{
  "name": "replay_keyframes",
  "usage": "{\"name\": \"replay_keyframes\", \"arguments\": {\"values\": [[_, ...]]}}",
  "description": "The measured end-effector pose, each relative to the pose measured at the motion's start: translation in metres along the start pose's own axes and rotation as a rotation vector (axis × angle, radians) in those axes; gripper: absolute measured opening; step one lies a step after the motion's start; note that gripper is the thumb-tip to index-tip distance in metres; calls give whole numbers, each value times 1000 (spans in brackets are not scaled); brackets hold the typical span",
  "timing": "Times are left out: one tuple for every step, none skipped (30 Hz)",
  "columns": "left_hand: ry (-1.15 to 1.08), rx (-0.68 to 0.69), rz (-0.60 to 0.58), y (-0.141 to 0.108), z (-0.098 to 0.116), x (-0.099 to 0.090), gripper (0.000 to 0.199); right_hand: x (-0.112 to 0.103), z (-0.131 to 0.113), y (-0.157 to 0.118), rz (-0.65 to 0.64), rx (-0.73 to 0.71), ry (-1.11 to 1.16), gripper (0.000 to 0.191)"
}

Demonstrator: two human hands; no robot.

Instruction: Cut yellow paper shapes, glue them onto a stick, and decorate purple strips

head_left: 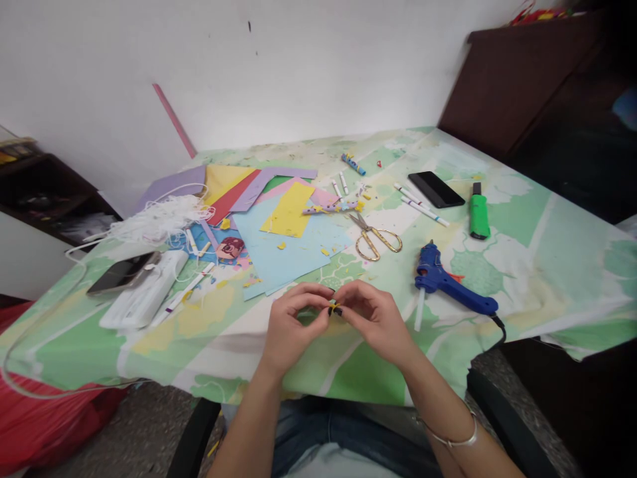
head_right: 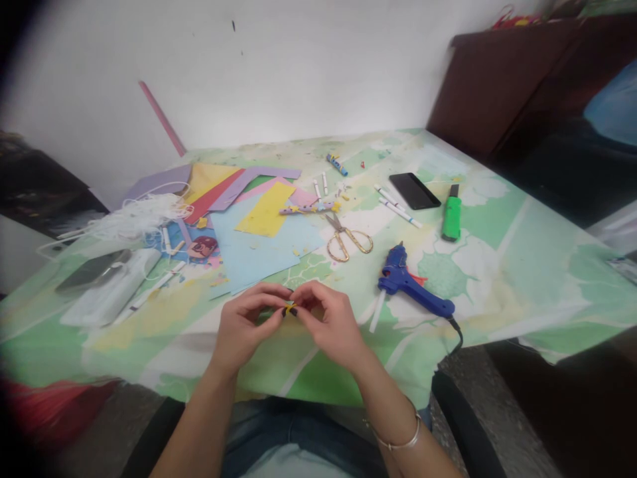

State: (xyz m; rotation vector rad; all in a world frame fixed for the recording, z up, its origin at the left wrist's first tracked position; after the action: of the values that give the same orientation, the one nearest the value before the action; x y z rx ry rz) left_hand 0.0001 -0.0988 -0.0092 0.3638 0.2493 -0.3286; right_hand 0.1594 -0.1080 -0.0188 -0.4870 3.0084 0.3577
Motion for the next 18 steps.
{"name": "replay_keyframes", "arguments": {"values": [[-6,-3,3,0,0,0,10,0,0,0,4,2,5,8],[-17,-7,5,0,-1,0,10,0,-1,0,9,5,13,7],[-37,-11,8,0,-1,1,9,0,-1,1,17,8,25,7],[-65,-16,16,0,-1,1,9,0,-2,1,28,11,45,7],[-99,-24,28,1,-1,2,9,0,-2,1,40,16,75,8],[-135,-37,44,1,-1,2,8,0,-3,1,56,22,115,9],[-168,-52,65,2,-1,2,8,-1,-3,1,73,28,161,10],[-194,-68,85,3,0,2,7,-2,-3,1,87,33,208,11],[-216,-84,105,3,0,2,7,-2,-3,2,97,36,251,12],[-236,-96,122,4,0,2,7,-3,-3,2,102,38,282,13],[-254,-107,133,4,0,2,6,-3,-3,2,103,39,298,14],[-270,-116,138,4,0,2,5,-3,-3,2,100,41,303,15],[-283,-125,140,5,0,2,5,-3,-3,2,92,45,299,15],[-294,-135,138,5,0,2,4,-2,-3,2,83,50,291,15],[-303,-143,133,5,1,3,4,-1,-3,2,73,56,281,14],[-309,-149,127,5,1,3,4,-1,-3,2,64,62,274,14],[-313,-152,119,5,1,4,4,0,-3,2,57,65,272,13],[-314,-150,112,5,1,4,4,0,-3,2,54,68,270,13]]}}
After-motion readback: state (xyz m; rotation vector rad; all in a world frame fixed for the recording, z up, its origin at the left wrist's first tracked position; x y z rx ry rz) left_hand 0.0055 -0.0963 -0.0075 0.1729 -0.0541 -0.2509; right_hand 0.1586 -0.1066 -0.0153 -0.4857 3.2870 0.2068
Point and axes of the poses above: each hand's wrist, its own y-axis towards the middle knuckle, its own x-axis out of the palm, z = x × y, the point moved 1 cm from there along y, towards the middle knuckle, and after that the axes turned 8 degrees about -z, right-handed, at the moved point
